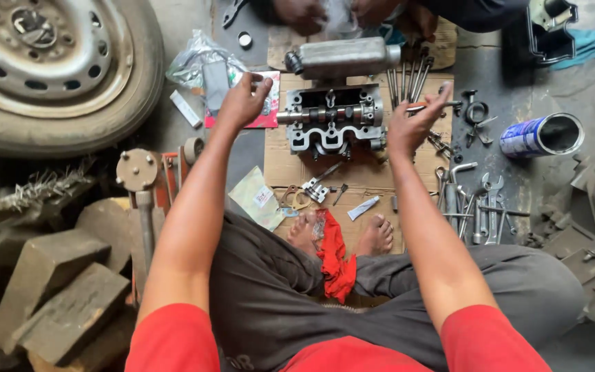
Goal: The person sits on the floor of a repair workshop and wipes an engine camshaft/rocker assembly with a red cloth. They squeeze sealant from a small tube onto a fitting, stretch and fit an orange O-ring, and press a metal fitting into the engine casting by hand.
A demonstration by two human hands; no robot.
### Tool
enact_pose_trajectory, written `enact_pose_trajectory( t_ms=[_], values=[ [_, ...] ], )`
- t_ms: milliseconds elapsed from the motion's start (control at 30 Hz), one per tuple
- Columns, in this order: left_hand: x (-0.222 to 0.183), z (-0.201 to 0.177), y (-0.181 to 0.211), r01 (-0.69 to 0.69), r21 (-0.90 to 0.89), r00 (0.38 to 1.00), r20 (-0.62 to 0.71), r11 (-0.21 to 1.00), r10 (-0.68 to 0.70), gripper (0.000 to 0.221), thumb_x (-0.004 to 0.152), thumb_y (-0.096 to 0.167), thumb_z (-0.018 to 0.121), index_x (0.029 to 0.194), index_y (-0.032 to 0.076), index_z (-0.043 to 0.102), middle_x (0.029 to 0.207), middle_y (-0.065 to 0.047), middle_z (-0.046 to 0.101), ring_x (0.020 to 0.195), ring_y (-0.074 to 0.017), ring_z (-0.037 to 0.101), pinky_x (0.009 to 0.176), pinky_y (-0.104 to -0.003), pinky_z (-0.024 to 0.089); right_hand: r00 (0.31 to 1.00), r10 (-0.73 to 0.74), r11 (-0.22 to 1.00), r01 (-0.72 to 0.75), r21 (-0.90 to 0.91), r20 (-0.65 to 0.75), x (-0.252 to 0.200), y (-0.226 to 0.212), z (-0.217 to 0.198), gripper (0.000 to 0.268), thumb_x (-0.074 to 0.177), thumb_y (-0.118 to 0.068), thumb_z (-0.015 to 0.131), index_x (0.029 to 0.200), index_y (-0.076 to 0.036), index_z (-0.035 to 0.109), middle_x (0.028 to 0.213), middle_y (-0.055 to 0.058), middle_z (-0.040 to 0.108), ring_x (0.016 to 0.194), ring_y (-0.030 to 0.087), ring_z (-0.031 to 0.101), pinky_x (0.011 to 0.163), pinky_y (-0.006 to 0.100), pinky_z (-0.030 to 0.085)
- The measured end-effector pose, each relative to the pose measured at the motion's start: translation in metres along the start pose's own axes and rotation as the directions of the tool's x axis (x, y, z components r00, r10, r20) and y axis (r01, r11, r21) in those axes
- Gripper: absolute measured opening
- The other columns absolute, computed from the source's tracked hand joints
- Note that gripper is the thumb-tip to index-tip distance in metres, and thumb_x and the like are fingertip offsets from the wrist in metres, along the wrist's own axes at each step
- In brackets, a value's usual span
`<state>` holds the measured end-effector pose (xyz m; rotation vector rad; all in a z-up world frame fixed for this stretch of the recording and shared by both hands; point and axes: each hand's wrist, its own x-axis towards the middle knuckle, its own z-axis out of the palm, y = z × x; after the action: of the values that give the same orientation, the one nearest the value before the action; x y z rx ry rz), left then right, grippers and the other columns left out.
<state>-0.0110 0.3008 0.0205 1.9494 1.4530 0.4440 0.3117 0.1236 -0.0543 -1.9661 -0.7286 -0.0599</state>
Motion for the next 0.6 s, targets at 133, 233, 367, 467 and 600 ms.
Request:
enact_pose_trajectory(
  t_ms=[133, 233, 367, 467, 600],
  values=[
    [0.067, 0.029, -0.02, -0.115, -0.122, 0.991, -0.078, 0.986, 0.106, 0.06, 0.101, 0.059, 0.054, 0.12, 0.003, 0.063, 0.113, -0.024, 0.074, 0.108, -0.0392, 0.07, 0.092, -0.046, 0.053, 0.999, -0.047, 0.997, 0.046, -0.068, -0.022, -0.013, -0.021, 0.001, 0.099, 0.09, 0.007, 0.068, 0.167, -0.019, 0.011, 0.141, 0.02, 0.053, 0.126, 0.03, 0.06, 0.103, 0.042, 0.055],
    [0.098, 0.05, -0.02, 0.191, -0.152, 0.976, -0.074, 0.97, -0.204, 0.072, 0.103, 0.068, 0.047, 0.114, 0.0, 0.065, 0.112, -0.026, 0.073, 0.11, -0.0385, 0.07, 0.096, -0.046, 0.053, 1.0, 0.027, 0.999, -0.027, -0.022, 0.005, -0.012, -0.008, -0.002, 0.098, 0.09, 0.005, 0.07, 0.166, -0.013, 0.011, 0.135, 0.02, 0.054, 0.124, 0.033, 0.059, 0.107, 0.045, 0.049],
    [0.101, 0.089, -0.025, 0.451, -0.264, 0.879, -0.034, 0.852, -0.476, 0.081, 0.093, 0.075, 0.044, 0.102, 0.001, 0.076, 0.102, -0.025, 0.082, 0.099, -0.0321, 0.084, 0.087, -0.04, 0.063, 1.0, -0.012, 0.999, 0.012, -0.041, 0.02, -0.015, -0.022, -0.008, 0.095, 0.092, 0.007, 0.068, 0.168, -0.012, 0.013, 0.139, 0.019, 0.054, 0.128, 0.032, 0.059, 0.109, 0.043, 0.049],
    [0.125, 0.135, -0.049, 0.325, -0.274, 0.891, -0.233, 0.905, -0.391, 0.078, 0.088, 0.076, 0.055, 0.113, 0.002, 0.061, 0.105, -0.025, 0.073, 0.094, -0.0308, 0.068, 0.084, -0.037, 0.047, 0.998, -0.065, 0.995, 0.064, -0.078, -0.008, -0.014, -0.024, -0.01, 0.096, 0.091, 0.008, 0.068, 0.167, -0.01, 0.013, 0.142, 0.022, 0.051, 0.128, 0.033, 0.058, 0.11, 0.043, 0.047],
    [0.138, 0.166, -0.052, 0.361, -0.776, 0.843, 0.035, 0.516, -0.537, 0.054, 0.087, 0.054, 0.059, 0.105, 0.002, 0.063, 0.098, -0.017, 0.067, 0.075, -0.0244, 0.06, 0.067, -0.039, 0.05, 0.999, 0.023, 1.0, -0.023, -0.004, 0.029, -0.014, -0.02, -0.011, 0.091, 0.094, 0.007, 0.067, 0.168, -0.009, 0.015, 0.144, 0.02, 0.052, 0.125, 0.031, 0.061, 0.111, 0.042, 0.049]
  ],
)
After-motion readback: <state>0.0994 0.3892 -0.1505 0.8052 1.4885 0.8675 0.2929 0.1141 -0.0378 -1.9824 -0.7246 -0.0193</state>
